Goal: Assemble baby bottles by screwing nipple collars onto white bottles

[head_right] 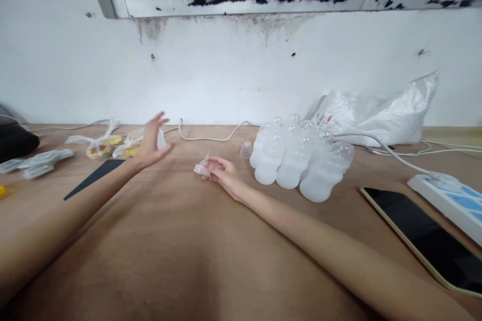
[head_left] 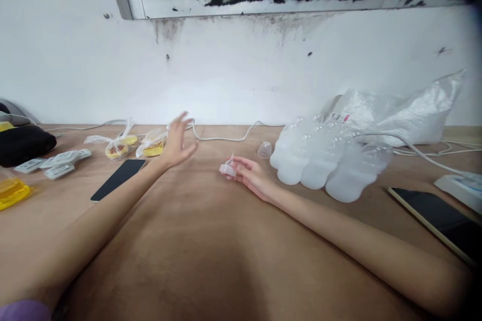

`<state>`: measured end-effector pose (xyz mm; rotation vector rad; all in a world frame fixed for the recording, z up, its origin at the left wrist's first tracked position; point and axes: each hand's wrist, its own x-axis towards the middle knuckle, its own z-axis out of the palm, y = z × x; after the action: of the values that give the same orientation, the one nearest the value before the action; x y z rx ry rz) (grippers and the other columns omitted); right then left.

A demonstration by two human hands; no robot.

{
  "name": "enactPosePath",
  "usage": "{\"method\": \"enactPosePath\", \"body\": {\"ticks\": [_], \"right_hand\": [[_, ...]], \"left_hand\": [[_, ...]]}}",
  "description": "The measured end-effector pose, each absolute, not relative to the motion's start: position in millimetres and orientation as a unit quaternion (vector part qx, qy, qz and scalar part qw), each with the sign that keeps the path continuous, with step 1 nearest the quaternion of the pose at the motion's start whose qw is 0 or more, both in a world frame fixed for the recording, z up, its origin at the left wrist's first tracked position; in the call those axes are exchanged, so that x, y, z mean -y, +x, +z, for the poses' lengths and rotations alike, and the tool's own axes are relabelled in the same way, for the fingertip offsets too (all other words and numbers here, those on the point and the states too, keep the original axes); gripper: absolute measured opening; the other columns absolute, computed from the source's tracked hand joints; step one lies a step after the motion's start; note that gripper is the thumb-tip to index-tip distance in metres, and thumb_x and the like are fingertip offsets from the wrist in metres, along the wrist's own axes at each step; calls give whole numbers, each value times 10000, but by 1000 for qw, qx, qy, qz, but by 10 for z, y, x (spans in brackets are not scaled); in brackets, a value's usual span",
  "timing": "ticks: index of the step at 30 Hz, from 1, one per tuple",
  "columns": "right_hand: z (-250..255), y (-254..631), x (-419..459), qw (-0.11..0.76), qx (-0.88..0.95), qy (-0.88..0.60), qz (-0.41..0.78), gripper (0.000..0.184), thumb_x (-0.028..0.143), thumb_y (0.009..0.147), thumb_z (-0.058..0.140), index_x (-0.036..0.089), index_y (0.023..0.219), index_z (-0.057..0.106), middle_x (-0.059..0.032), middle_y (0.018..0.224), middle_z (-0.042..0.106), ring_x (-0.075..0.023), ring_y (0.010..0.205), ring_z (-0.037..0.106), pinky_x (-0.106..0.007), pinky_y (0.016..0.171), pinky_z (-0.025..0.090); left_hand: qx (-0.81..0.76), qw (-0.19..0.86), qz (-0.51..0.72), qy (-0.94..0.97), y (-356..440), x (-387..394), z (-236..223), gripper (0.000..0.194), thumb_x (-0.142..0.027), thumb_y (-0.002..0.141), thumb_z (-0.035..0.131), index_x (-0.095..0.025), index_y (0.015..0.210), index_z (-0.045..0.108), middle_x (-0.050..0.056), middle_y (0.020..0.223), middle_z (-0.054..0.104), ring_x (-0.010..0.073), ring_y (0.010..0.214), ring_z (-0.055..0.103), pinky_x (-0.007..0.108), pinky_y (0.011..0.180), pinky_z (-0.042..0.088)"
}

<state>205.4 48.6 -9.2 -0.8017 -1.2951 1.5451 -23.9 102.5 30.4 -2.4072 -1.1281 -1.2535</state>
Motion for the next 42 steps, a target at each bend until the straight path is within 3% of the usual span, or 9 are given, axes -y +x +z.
{"method": "enactPosePath", "body": {"ticks": [3,6,10,17,21,25,32,38,42], "right_hand": [[-66,2049,-474,452,509,-311,663,300,393,761,530,134,912,533,-92,913,595,-176,767,616,-220,527,500],[-57,2061,-478,448,499,-312,673,303,405,766,520,136,905,543,-90,921,596,-173,723,627,-182,419,473],[-46,2089,-472,420,494,-293,703,287,298,725,596,141,960,544,-84,957,595,-181,808,620,-220,561,528],[-74,2188,-558,503,491,-284,652,296,181,650,655,166,927,553,-57,1013,559,-201,996,541,-331,841,465],[-116,2303,-624,540,539,-349,544,356,232,626,672,192,963,562,-49,1048,529,-160,895,558,-278,738,494],[-134,2381,-618,508,603,-371,490,394,254,623,671,223,999,561,-43,1063,508,-139,839,527,-200,556,476],[-124,2369,-607,502,619,-339,500,367,232,641,658,218,988,540,-35,1031,503,-125,820,512,-204,587,461],[-124,2363,-615,501,633,-341,482,374,242,644,654,215,996,532,-39,1033,518,-132,822,522,-214,593,460],[-122,2355,-602,477,682,-328,446,391,241,630,663,202,997,536,-51,1087,518,-155,912,526,-259,713,473]], "left_hand": [[544,91,-493,-673,-430,-1258,169,724,-304,651,596,-46,1232,248,233,1311,224,304,1251,175,443,1019,170],[621,0,-469,-628,-522,-1388,4,764,-281,605,645,-37,1221,262,234,1240,336,314,1188,308,435,977,256],[640,-69,-438,-628,-565,-1426,-92,601,-257,624,622,-68,1140,379,154,1046,514,261,972,510,390,841,394],[475,-130,-361,-792,-297,-1144,-5,597,-369,636,600,-139,1157,421,85,1088,523,207,963,504,337,842,401],[388,-176,-319,-847,-19,-889,-29,534,-404,702,543,-185,1173,417,52,1194,466,198,1088,434,322,931,334],[382,-242,-331,-828,92,-787,-55,530,-429,660,586,-158,1090,435,61,1100,507,193,1006,483,298,858,388],[375,-326,-308,-811,66,-792,-1,448,-419,659,585,-155,1004,475,40,994,540,186,910,509,280,780,406],[376,-309,-302,-820,70,-798,-26,476,-432,656,592,-149,1023,485,48,1003,543,190,901,511,277,772,407],[364,-270,-295,-841,63,-779,-29,484,-438,659,586,-163,1049,506,42,1032,556,188,907,522,274,782,406]]}}
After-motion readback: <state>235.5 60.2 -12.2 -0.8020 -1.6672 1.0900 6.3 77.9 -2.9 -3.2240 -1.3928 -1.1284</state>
